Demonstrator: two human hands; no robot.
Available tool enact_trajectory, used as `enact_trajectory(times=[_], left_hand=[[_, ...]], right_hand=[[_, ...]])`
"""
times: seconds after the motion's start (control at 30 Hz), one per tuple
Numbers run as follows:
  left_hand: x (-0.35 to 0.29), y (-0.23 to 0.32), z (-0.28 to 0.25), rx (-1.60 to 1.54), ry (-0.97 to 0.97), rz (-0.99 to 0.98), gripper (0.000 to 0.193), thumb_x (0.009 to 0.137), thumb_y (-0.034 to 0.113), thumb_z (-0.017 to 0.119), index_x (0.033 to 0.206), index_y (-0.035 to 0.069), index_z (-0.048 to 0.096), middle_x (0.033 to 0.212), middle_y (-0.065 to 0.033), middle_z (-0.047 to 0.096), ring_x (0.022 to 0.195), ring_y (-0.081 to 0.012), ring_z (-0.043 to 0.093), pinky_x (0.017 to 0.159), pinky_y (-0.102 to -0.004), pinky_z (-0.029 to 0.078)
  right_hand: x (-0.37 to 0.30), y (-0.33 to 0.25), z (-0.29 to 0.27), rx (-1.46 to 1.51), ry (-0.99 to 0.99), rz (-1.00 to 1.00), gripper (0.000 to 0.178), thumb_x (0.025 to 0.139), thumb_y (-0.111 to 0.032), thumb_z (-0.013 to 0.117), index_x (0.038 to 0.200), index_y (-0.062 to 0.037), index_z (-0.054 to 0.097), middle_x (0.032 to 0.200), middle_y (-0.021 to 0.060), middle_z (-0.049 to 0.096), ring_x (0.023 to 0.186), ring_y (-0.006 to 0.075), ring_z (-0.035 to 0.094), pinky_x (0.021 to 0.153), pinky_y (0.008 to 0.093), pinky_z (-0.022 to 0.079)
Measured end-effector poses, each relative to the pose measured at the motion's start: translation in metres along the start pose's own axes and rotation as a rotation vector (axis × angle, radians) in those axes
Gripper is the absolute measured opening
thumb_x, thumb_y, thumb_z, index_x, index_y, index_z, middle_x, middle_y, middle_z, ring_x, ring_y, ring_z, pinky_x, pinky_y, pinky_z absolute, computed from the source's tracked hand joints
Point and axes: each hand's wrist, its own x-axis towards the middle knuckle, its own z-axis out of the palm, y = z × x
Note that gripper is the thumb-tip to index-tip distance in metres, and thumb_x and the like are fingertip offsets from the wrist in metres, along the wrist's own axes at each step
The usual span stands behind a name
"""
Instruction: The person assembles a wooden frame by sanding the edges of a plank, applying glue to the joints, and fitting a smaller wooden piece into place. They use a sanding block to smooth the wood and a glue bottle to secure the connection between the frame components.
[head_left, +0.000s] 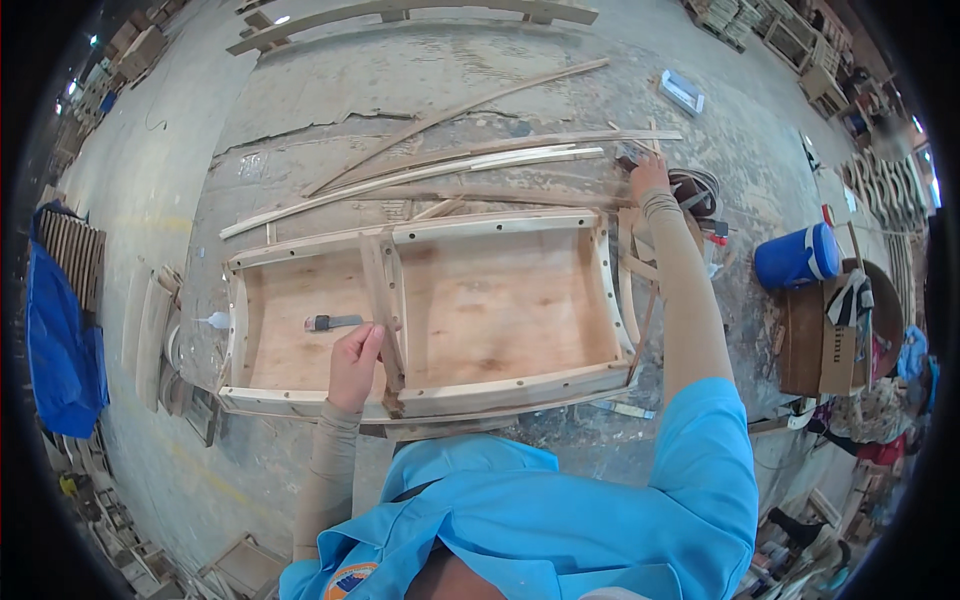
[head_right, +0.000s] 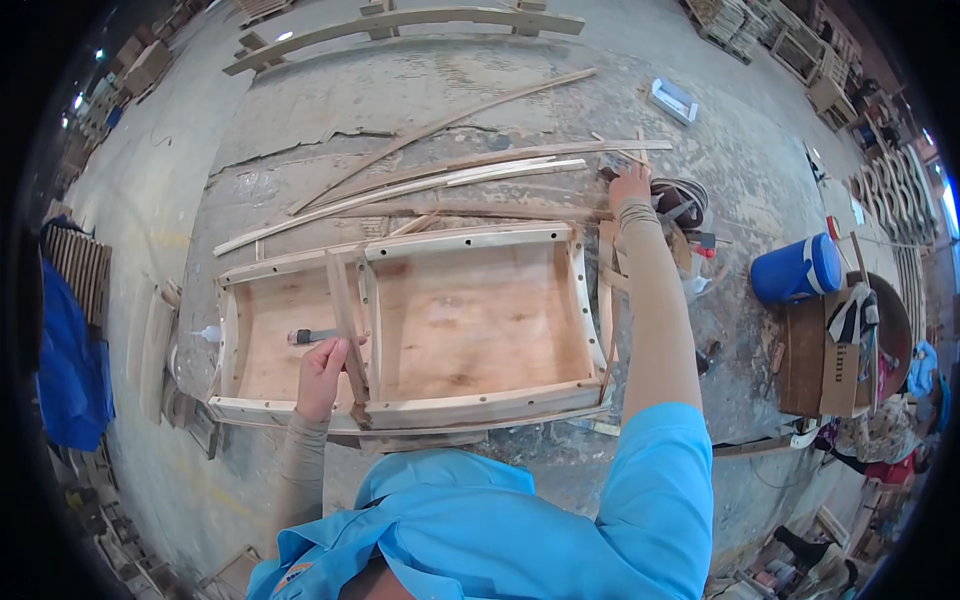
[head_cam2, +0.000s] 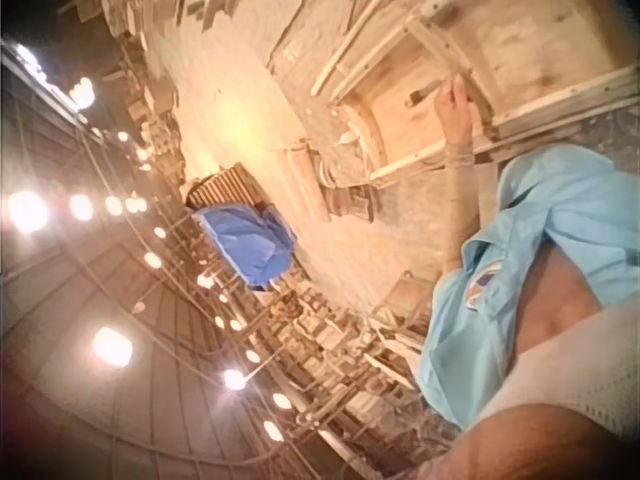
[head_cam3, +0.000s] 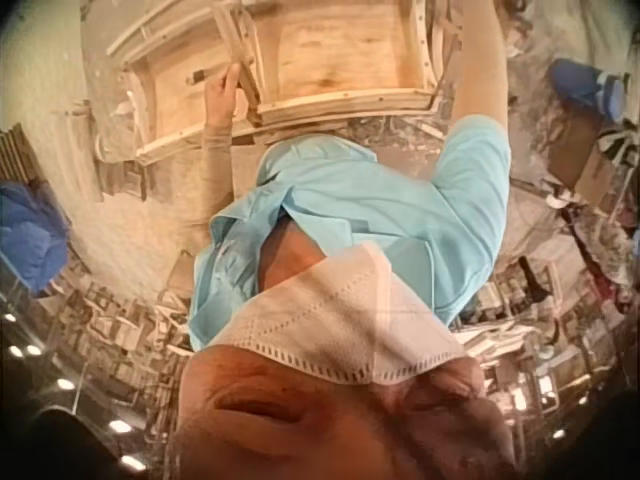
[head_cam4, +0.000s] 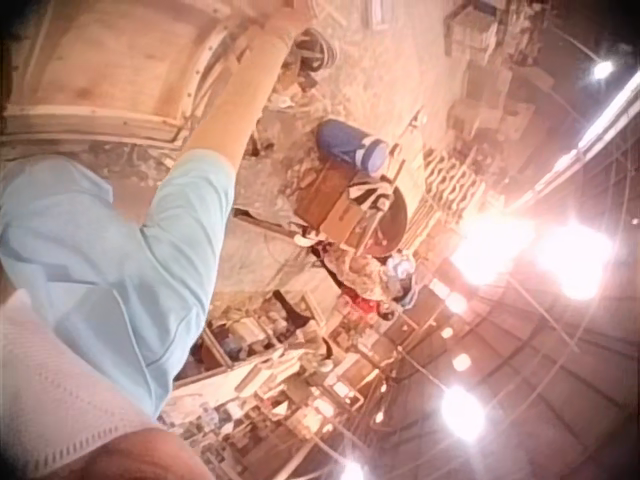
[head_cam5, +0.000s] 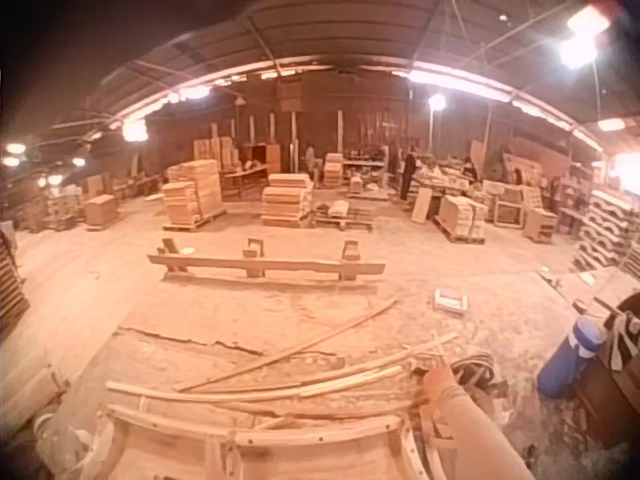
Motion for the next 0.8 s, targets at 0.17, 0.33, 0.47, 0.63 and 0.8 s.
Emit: enact_trajectory(times=[0.17,0.33,0.47,0.63,0.8], left_hand=[[0.012,0.009,0.02,0.123,-0.085,0.102,0.034,0.099,0.018,0.051,0.127,0.0,0.057,0.103,-0.0088,0.063,0.092,-0.0148,0.059,0.083,-0.0274,0.047],[0.024,0.039,0.021,0.443,-0.005,0.502,0.054,0.095,0.017,0.055,0.144,0.002,0.038,0.134,-0.0204,0.053,0.123,-0.0309,0.051,0.105,-0.0384,0.037],[0.007,0.091,0.021,0.509,0.054,0.771,0.064,0.088,0.018,0.063,0.144,0.0,0.038,0.139,-0.0186,0.049,0.13,-0.0311,0.045,0.108,-0.0393,0.034],[-0.035,0.132,0.031,0.463,-0.04,1.132,0.068,0.08,0.021,0.074,0.138,-0.001,0.046,0.134,-0.0165,0.055,0.128,-0.0308,0.046,0.106,-0.0404,0.036],[-0.072,0.096,-0.014,0.351,-0.715,0.432,0.039,0.081,0.017,0.074,0.114,0.0,0.065,0.117,-0.0138,0.065,0.109,-0.0199,0.057,0.093,-0.0345,0.045]], right_hand=[[-0.001,0.001,-0.011,0.226,0.063,0.029,0.028,0.087,-0.018,0.055,0.109,-0.0058,0.068,0.119,0.0127,0.061,0.116,0.0322,0.054,0.104,0.0424,0.038],[-0.096,0.041,-0.114,0.961,0.82,-0.037,0.022,0.083,-0.017,0.067,0.105,-0.012,0.07,0.106,0.0074,0.067,0.1,0.0276,0.063,0.088,0.0366,0.049],[-0.229,0.016,-0.222,1.401,0.898,-0.188,0.021,0.081,0.008,0.063,0.098,-0.0033,0.069,0.096,0.0042,0.066,0.086,0.0115,0.063,0.078,0.0243,0.051],[-0.333,-0.059,-0.265,1.585,0.299,-0.589,0.014,0.079,0.01,0.063,0.088,-0.0001,0.068,0.089,0.0033,0.066,0.084,0.0124,0.064,0.076,0.0258,0.053],[-0.367,-0.144,-0.227,2.011,-0.161,-0.551,0.013,0.082,0.008,0.064,0.094,0.001,0.065,0.092,0.0036,0.065,0.088,0.0109,0.063,0.078,0.0254,0.053]])
